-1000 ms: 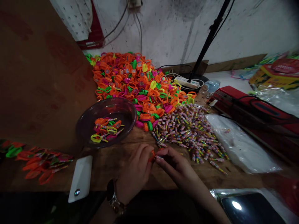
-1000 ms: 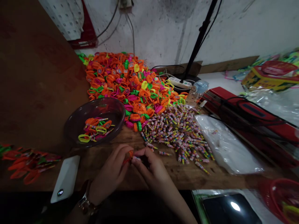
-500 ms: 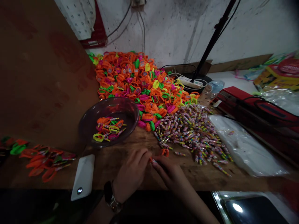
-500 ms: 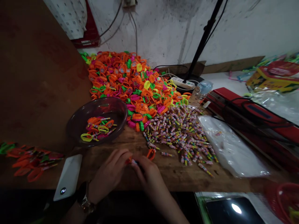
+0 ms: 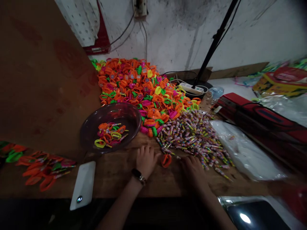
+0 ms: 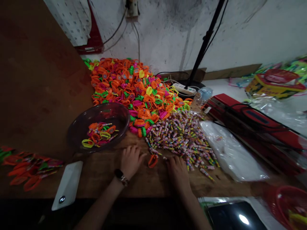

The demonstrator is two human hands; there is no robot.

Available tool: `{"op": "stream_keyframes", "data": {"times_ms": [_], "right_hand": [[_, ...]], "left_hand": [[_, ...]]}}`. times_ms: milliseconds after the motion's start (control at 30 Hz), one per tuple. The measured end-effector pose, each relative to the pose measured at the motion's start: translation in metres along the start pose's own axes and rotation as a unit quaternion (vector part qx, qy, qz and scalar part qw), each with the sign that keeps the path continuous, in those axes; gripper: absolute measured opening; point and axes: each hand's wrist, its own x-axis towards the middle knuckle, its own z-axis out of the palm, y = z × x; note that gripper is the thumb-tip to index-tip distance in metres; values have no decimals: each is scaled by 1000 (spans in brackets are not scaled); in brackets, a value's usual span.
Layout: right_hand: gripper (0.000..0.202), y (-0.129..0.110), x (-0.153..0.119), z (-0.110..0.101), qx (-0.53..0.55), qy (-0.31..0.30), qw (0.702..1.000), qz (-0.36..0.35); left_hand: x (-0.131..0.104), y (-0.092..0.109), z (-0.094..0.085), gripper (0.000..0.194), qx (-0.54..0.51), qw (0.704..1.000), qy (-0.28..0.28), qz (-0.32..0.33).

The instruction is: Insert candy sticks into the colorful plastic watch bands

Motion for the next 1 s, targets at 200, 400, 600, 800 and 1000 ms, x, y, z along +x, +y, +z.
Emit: {"op": "stream_keyframes", "data": {"times_ms": [200, 400, 600, 800, 1000], "right_hand": [[28, -14, 4, -7, 298, 8, 949, 104], [31, -47, 12, -33, 479, -64, 865, 132], [38, -73, 18, -56, 551, -83, 816, 155], [30, -84, 25, -65, 567, -76, 811, 125], [21, -83, 27, -72, 529, -71, 842, 79]], "left_hand": [[1, 23, 28, 25, -222, 974, -32, -16], [-7, 21, 12, 44, -638, 754, -93, -124], [-8, 27, -22, 50, -774, 606, -107, -147], [-11, 28, -34, 50, -787, 594, -129, -103], [-11, 22, -44, 37, -634, 765, -109, -12]]}}
